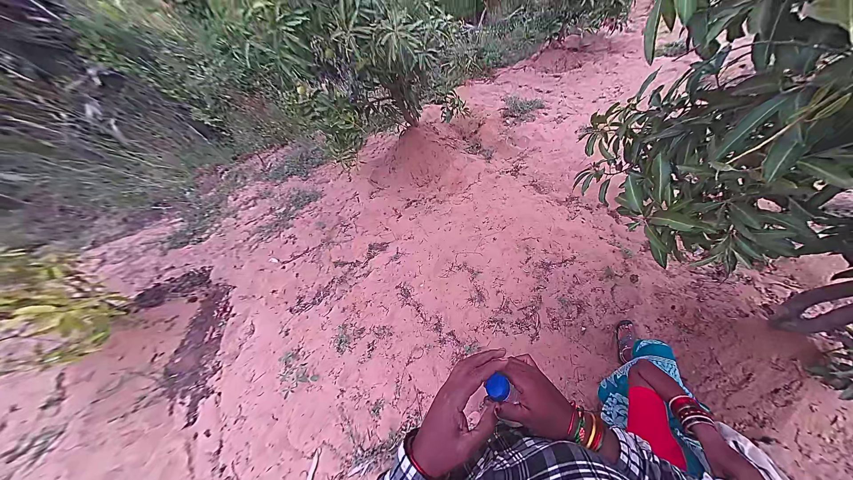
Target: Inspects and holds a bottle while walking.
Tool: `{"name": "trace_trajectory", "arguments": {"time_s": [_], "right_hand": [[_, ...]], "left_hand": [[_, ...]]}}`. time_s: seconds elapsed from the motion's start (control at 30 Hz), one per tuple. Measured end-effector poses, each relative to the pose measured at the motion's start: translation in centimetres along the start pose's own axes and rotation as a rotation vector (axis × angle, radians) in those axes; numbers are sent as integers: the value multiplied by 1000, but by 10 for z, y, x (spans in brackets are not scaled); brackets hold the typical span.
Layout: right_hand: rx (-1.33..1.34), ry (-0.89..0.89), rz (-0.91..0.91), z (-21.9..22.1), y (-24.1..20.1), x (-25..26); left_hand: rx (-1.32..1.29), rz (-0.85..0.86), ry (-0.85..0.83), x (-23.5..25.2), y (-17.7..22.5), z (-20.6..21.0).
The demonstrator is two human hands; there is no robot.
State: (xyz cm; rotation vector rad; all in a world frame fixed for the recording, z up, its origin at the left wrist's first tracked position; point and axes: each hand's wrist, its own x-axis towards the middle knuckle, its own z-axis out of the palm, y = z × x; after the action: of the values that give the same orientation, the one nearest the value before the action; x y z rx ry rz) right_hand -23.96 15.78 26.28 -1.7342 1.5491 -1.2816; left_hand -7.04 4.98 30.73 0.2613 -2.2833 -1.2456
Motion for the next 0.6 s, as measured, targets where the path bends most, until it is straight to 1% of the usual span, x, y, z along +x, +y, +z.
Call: {"name": "trace_trajectory", "arguments": {"time_s": [0.1,0.13,0.23,0.27,0.3,0.37,0.4,0.53,0.6], "right_hand": [[-17,-13,-12,0,0,-1],[-15,-5,-5,0,-1,-2],[15,19,17,0,-1,-4],[20,12,17,0,-1,-5],[21,5,13,0,-1,-5],[22,-3,13,0,-3,-6],[22,-5,28,-1,-4,-8],[33,0,91,-4,-5,-15],[32,-32,117,-4,-7,-20]], "left_hand": [[34,-95,87,1,0,4],[46,-78,91,1,-1,4],[26,36,-18,1,2,1],[15,26,-29,1,2,2],[12,-21,-5,0,3,4],[42,-114,93,-1,1,7],[55,-115,106,-2,0,8],[27,45,-53,0,-4,10],[23,-24,-104,1,-2,11]]}}
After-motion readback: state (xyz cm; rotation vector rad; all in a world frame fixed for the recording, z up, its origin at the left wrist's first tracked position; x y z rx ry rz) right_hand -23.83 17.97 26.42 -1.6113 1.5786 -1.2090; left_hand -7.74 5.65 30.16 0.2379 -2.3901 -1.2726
